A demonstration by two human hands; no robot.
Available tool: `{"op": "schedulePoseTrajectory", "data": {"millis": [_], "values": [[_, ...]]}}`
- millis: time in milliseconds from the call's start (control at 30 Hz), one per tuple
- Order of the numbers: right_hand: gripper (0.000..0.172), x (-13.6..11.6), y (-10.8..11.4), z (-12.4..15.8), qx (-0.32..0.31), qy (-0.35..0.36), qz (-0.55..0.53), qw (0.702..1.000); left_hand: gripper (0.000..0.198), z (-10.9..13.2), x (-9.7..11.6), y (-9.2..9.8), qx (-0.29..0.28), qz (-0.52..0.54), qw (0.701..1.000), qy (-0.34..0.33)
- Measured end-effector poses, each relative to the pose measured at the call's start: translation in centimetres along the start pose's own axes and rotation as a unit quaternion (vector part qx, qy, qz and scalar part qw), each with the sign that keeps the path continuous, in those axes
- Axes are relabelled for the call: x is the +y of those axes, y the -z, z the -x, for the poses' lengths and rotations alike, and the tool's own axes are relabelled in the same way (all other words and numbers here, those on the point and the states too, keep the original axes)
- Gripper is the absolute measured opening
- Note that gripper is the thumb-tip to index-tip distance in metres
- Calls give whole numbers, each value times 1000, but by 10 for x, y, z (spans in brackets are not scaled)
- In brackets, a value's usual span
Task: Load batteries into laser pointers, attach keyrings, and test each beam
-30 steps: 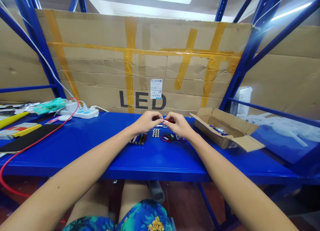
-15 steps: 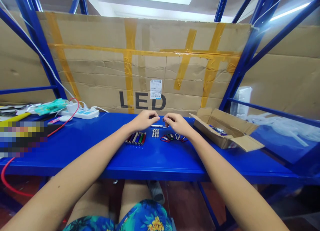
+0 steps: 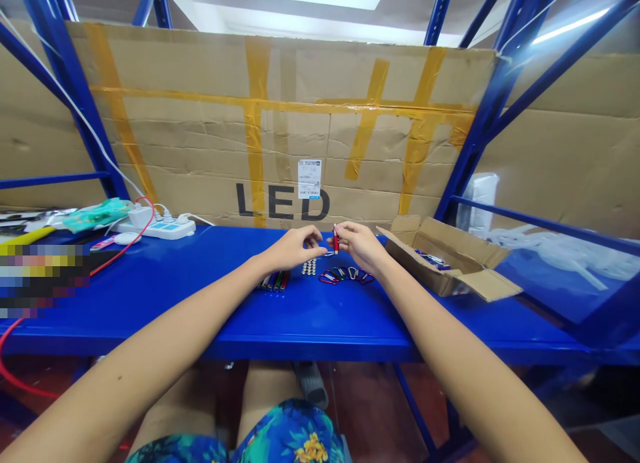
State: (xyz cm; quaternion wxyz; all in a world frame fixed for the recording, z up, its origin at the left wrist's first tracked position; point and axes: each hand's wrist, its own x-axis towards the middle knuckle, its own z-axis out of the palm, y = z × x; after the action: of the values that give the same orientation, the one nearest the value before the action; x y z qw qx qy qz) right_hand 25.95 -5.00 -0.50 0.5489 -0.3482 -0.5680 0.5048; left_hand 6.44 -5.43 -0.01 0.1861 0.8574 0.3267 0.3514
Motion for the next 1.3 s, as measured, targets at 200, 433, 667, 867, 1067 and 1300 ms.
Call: {"op": "schedulePoseTrajectory", "data": {"millis": [200,433,667,867,1067,1300], "values": [[35,3,2,-6,-23,6,30,999,24,-3,-4,-11,33,60,997,26],[18,-16,0,14,-54,114,400,908,17,-8,-15,1,82,108,990,48],[2,-14,-13,29,-249,59,555,792,17,-11,-23,0,93,123,986,61],[11,-14,-24,35,-275,80,537,794,17,-10,-20,2,108,120,986,51],[8,-22,-21,30,-153,61,375,912,19,-4,6,9,51,79,995,-26],[13,-22,-22,27,-155,-112,79,978,12,-1,17,7,6,35,997,-75]]}}
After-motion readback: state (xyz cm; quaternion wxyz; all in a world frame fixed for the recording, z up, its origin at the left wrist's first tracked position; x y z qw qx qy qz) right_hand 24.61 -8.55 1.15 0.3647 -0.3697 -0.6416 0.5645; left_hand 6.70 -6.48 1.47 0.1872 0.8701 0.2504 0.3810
